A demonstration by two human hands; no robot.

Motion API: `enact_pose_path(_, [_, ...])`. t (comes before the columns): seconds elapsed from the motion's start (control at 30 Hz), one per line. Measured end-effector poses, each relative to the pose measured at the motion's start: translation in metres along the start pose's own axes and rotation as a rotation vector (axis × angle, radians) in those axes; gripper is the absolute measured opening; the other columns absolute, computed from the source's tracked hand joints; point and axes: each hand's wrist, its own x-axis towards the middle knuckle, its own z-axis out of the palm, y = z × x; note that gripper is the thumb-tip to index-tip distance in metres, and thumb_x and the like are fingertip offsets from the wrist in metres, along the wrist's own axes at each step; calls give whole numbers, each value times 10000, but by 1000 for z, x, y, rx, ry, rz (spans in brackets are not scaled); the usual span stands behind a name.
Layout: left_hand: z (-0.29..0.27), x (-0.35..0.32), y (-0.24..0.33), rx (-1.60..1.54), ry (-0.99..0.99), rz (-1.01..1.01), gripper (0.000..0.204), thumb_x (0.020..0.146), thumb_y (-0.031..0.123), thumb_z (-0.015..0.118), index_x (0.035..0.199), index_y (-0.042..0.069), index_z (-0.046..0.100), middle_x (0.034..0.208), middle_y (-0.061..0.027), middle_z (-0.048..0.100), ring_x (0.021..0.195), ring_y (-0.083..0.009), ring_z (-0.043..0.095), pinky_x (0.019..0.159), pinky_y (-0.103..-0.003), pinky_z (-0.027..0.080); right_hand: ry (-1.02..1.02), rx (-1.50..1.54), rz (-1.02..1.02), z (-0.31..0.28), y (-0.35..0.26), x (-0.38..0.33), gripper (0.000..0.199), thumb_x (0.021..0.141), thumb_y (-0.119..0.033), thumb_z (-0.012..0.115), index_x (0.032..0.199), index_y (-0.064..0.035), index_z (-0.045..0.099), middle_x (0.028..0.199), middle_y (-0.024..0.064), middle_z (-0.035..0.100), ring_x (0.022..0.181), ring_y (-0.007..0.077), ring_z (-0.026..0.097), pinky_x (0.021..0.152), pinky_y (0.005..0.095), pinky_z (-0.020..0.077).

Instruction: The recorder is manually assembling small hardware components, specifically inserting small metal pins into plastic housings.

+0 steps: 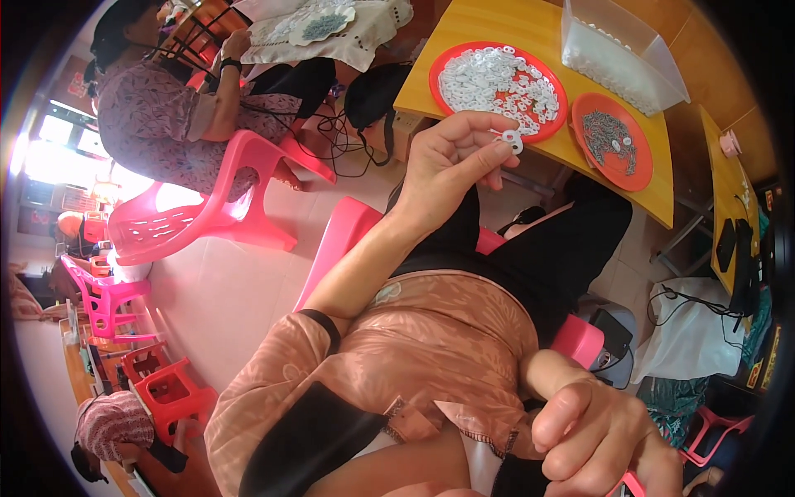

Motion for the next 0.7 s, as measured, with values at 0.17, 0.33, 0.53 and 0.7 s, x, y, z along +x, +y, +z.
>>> enact_pose_path(0.17, [1, 0, -2, -49, -24, 1, 234, 885, 68, 602, 1112, 16, 578, 839, -60, 645, 627, -65, 564, 592, -195, 471, -17, -32, 26, 1, -10, -1, 360, 862, -195, 598, 1173, -363, 535, 583, -19, 521, 404, 73, 300, 619, 322, 290])
enact_pose_path(0.33, [-2, -2, 0, -21, -15, 8, 234, 889, 79, 599, 1114, 14, 577, 839, -61, 645, 627, -66, 562, 595, -197, 471, 157, -61, 102, 9, -4, 1, 367, 858, -199, 614, 1189, -336, 535, 585, -10, 529, 411, 73, 310, 631, 322, 301])
enact_pose_path(0.53, [-1, -1, 1, -17, -13, 14, 243, 891, 89, 600, 1123, 19, 580, 836, -59, 647, 627, -65, 560, 590, -190, 460, -4, -30, 162, -3, -12, 6, 356, 844, -222, 637, 1167, -347, 553, 646, 4, 562, 414, 79, 321, 634, 316, 313])
enact_pose_path(0.7, [0, 0, -1, -29, -27, 16, 242, 889, 90, 602, 1121, 22, 582, 835, -56, 648, 623, -66, 562, 586, -186, 456, 39, 2, 176, -2, -7, 6, 342, 843, -215, 633, 1145, -360, 567, 683, 32, 578, 418, 82, 340, 622, 320, 311])
